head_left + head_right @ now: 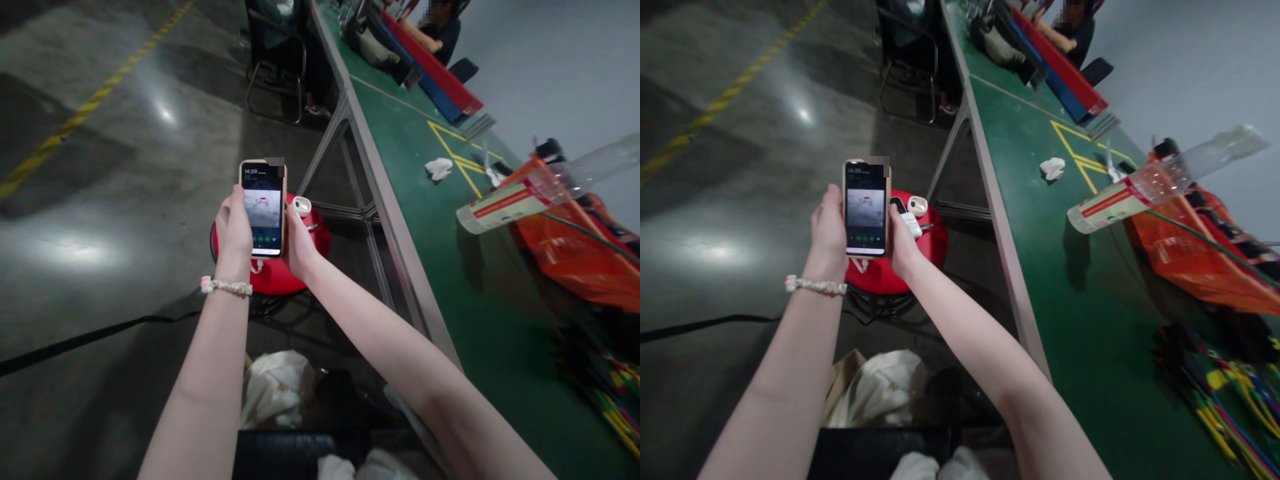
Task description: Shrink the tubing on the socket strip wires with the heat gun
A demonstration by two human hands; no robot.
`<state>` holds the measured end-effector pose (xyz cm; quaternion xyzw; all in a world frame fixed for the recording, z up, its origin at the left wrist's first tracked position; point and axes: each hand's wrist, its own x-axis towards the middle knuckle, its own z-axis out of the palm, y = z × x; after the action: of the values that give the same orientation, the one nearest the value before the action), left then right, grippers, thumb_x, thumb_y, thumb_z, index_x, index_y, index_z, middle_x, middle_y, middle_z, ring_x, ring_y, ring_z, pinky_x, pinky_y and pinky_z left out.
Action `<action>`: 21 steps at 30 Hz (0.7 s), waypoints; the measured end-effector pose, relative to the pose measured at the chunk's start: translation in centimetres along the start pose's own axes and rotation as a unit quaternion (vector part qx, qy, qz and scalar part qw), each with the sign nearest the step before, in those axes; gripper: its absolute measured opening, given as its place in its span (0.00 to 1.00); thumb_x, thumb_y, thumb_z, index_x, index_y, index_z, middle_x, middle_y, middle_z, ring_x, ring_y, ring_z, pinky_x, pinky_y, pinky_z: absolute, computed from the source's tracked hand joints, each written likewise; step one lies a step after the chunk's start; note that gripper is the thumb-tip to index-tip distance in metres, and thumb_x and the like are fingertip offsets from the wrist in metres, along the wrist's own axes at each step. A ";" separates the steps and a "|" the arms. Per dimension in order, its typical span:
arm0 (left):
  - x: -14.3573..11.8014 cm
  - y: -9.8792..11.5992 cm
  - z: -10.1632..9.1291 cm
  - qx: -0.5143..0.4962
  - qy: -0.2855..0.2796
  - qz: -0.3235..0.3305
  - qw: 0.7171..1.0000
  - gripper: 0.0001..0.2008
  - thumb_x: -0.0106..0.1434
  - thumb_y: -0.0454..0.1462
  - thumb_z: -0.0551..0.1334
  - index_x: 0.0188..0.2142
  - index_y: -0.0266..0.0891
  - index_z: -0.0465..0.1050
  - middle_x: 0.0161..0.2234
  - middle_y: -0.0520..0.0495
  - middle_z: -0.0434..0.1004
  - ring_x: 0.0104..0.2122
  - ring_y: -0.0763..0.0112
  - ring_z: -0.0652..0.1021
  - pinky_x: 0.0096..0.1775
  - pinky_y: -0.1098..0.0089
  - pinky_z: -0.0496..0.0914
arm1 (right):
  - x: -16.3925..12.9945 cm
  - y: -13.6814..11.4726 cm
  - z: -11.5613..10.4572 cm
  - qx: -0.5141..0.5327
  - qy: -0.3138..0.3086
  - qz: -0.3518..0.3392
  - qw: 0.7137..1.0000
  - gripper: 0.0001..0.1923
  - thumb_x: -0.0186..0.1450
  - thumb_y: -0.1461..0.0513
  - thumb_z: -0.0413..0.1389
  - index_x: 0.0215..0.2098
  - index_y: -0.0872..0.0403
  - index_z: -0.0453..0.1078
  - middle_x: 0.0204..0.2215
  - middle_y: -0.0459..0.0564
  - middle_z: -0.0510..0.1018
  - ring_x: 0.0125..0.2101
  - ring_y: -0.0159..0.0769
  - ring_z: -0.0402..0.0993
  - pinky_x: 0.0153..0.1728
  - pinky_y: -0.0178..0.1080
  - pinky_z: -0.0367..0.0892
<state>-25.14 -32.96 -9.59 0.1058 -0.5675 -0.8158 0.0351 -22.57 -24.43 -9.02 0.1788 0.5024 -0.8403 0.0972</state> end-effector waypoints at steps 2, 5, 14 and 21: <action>0.0 0.2 0.1 -0.040 0.010 -0.026 0.999 0.25 0.64 0.54 0.52 0.36 0.36 0.75 0.38 0.40 0.79 0.45 0.57 0.78 0.45 0.63 0.73 | 0.1 0.0 -0.4 0.005 0.010 -0.003 1.000 0.24 0.71 0.49 0.40 0.48 0.51 0.71 0.31 0.46 0.81 0.39 0.39 0.79 0.43 0.43 0.73; -0.3 0.5 0.3 -0.088 0.026 -0.067 0.994 0.24 0.65 0.52 0.52 0.36 0.36 0.77 0.39 0.39 0.80 0.48 0.58 0.77 0.48 0.66 0.72 | 0.1 0.3 -1.1 -0.005 0.033 -0.015 0.999 0.23 0.70 0.48 0.42 0.48 0.50 0.71 0.33 0.47 0.82 0.42 0.40 0.78 0.46 0.45 0.72; -0.3 0.7 0.0 -0.137 0.034 -0.127 0.982 0.22 0.68 0.47 0.50 0.41 0.35 0.79 0.44 0.39 0.80 0.48 0.60 0.78 0.50 0.65 0.70 | -0.5 0.2 -1.5 -0.001 0.013 -0.003 1.000 0.20 0.67 0.47 0.46 0.43 0.49 0.72 0.37 0.47 0.82 0.44 0.42 0.77 0.47 0.47 0.72; -0.7 1.8 0.4 -0.142 0.051 -0.145 0.978 0.22 0.69 0.40 0.46 0.44 0.34 0.77 0.45 0.39 0.80 0.47 0.62 0.78 0.50 0.65 0.71 | -0.6 0.0 -1.2 0.038 0.016 0.013 0.999 0.18 0.68 0.50 0.46 0.44 0.50 0.71 0.36 0.47 0.82 0.44 0.42 0.78 0.48 0.48 0.72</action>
<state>-24.61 -33.06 -7.71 0.2222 -0.4222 -0.8779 -0.0400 -21.77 -23.38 -9.29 0.2019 0.4691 -0.8547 0.0932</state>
